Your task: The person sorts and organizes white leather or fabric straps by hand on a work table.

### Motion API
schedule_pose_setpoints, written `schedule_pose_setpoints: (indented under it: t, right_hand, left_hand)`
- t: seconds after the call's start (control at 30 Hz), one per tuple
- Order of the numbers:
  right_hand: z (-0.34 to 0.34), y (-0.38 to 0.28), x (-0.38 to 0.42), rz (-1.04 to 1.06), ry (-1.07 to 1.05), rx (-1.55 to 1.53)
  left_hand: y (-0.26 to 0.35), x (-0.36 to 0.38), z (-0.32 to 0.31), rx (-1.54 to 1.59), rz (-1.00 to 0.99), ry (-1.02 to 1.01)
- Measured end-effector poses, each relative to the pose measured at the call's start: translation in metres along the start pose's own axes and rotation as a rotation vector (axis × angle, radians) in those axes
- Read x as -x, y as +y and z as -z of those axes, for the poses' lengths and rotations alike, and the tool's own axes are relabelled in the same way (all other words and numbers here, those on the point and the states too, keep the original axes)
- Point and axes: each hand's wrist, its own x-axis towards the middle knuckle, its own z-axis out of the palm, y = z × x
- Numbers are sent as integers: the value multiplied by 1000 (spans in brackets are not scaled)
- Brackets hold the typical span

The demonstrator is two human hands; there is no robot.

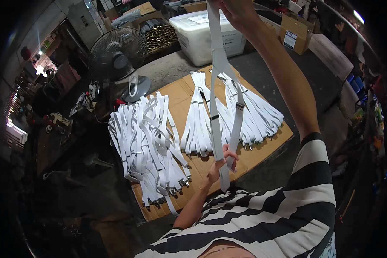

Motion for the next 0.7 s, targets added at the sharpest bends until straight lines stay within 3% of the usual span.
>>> schedule_pose_setpoints:
  t: [0.13, 0.27, 0.33, 0.47, 0.53, 0.63, 0.7]
  right_hand:
    - [18, 12, -30, 65, -80, -110]
    - [18, 0, -51, 54, -82, 20]
    - [21, -7, -62, 89, -31, 17]
    - [32, -14, -83, 162, -53, 89]
    - [36, -14, -89, 209, -81, 147]
    - [41, -11, -92, 282, -147, 261]
    - [45, -7, -93, 358, -197, 366]
  left_hand:
    - [1, -27, 6, 66, -45, 130]
    - [9, -47, 6, 145, -87, 187]
    - [20, -56, -3, -267, -14, 362]
    - [18, -69, 0, -381, 129, 363]
    - [10, -74, 7, -319, -111, 297]
    - [4, -83, 5, -450, -134, 462]
    - [0, -84, 9, -304, -113, 473]
